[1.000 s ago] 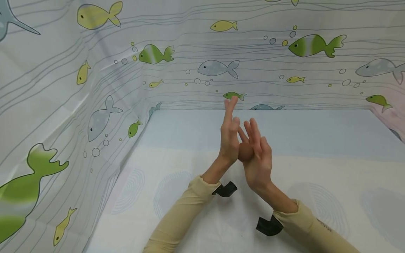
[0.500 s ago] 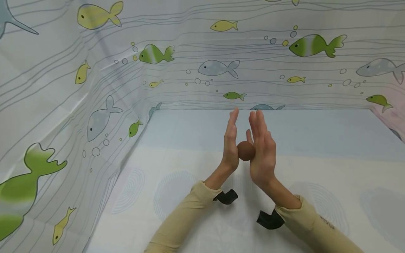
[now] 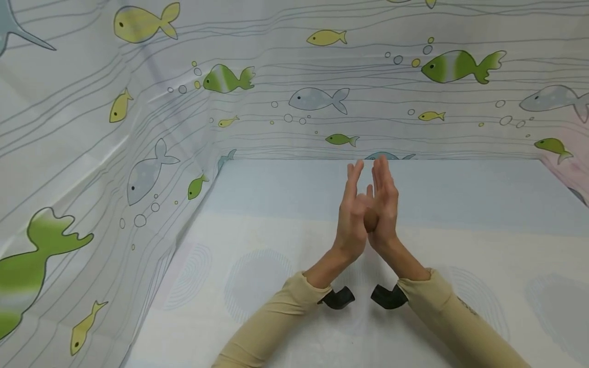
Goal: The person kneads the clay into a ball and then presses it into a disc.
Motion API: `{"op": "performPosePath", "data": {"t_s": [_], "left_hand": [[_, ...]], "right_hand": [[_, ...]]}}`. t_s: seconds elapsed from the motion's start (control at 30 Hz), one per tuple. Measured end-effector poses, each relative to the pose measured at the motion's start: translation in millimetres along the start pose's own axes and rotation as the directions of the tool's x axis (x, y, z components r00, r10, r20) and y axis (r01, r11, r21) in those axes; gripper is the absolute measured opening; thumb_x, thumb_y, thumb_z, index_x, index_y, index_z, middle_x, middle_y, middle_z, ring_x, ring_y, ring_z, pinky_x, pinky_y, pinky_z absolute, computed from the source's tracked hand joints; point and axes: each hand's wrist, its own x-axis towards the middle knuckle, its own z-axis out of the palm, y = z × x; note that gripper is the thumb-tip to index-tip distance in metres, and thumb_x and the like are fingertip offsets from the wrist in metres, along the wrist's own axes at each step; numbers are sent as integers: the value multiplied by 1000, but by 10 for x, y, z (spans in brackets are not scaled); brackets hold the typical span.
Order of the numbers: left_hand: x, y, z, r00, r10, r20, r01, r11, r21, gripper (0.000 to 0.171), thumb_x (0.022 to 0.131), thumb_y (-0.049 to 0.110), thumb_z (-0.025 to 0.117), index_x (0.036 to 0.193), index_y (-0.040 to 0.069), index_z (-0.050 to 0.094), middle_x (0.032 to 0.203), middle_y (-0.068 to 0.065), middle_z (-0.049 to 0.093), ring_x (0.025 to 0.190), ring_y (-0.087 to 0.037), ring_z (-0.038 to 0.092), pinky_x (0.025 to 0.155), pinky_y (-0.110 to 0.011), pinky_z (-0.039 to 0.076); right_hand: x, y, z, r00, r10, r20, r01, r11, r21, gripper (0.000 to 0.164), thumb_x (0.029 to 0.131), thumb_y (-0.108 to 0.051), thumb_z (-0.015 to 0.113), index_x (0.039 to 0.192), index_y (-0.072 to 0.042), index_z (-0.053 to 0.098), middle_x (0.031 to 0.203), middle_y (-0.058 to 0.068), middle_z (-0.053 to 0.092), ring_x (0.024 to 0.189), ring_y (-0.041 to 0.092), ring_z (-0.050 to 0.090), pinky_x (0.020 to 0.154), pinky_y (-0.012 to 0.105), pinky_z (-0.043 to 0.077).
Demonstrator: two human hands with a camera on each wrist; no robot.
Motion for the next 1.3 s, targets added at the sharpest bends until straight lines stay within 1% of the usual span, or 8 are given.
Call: {"op": "performPosePath", "data": {"t_s": [0.2, 0.4, 0.67, 0.77, 0.97, 1.1, 1.23, 1.3], "left_hand": [[109, -11, -64, 996, -60, -63, 56, 997, -60, 78, 98, 60, 19, 158, 10, 22, 165, 2, 18, 152, -10, 8, 123, -44, 11], [209, -47, -113, 988, -100, -113, 88, 990, -108, 73, 97, 51, 24, 157, 10, 25, 163, 0, 23, 150, -8, 16, 122, -42, 14], [361, -71, -206, 979, -114, -171, 96, 989, -108, 67, 98, 45, 24, 157, 14, 26, 161, 7, 27, 148, -5, 21, 121, -38, 19], [422, -81, -247, 975, -114, -193, 94, 990, -108, 66, 98, 43, 24, 157, 14, 26, 161, 7, 27, 147, -5, 22, 120, -36, 20], [515, -135, -304, 970, -107, -216, 84, 990, -112, 66, 98, 41, 26, 157, 10, 27, 162, 2, 28, 147, -6, 23, 120, -33, 22], [534, -182, -324, 969, -110, -219, 86, 990, -115, 66, 98, 39, 27, 156, 8, 28, 161, -2, 29, 147, -10, 25, 119, -35, 22], [527, -226, -336, 968, -130, -217, 104, 986, -127, 65, 98, 39, 27, 156, 7, 29, 161, -3, 30, 147, -11, 27, 119, -35, 23], [515, -250, -340, 969, -131, -208, 105, 986, -132, 65, 99, 38, 27, 155, 5, 29, 161, -5, 30, 147, -12, 27, 119, -35, 23]], "right_hand": [[-90, 70, 59, 999, -22, 35, 23, 999, -26, 70, 104, -46, 32, 160, -12, 9, 167, 4, 6, 153, 14, 6, 122, 43, -5], [-170, 61, 116, 995, -51, 87, 56, 997, -54, 69, 105, -46, 29, 160, -9, 8, 167, 7, 7, 153, 19, 7, 123, 44, 2], [-280, 9, 152, 996, -10, 89, 15, 999, -52, 63, 104, -38, 25, 160, -13, 11, 166, 9, 13, 152, 24, 17, 122, 53, 7], [-340, -5, 174, 995, 17, 101, -13, 999, -39, 63, 105, -37, 23, 161, -14, 7, 166, 10, 11, 152, 28, 15, 121, 56, 8], [-469, -26, 227, 986, 115, 120, -118, 993, 16, 63, 105, -37, 22, 161, -18, 2, 166, 11, 7, 152, 33, 10, 120, 58, 7], [-553, -43, 267, 979, 153, 133, -157, 987, 23, 63, 105, -37, 22, 161, -18, 1, 166, 10, 4, 153, 29, 10, 120, 59, 3], [-605, -74, 301, 972, 187, 140, -193, 981, 26, 63, 105, -38, 21, 161, -19, -1, 166, 6, -1, 153, 22, 4, 119, 59, 1], [-616, -93, 314, 970, 201, 135, -208, 977, 36, 63, 104, -38, 20, 161, -20, -2, 166, 4, -3, 153, 22, 4, 120, 58, 2]]}}
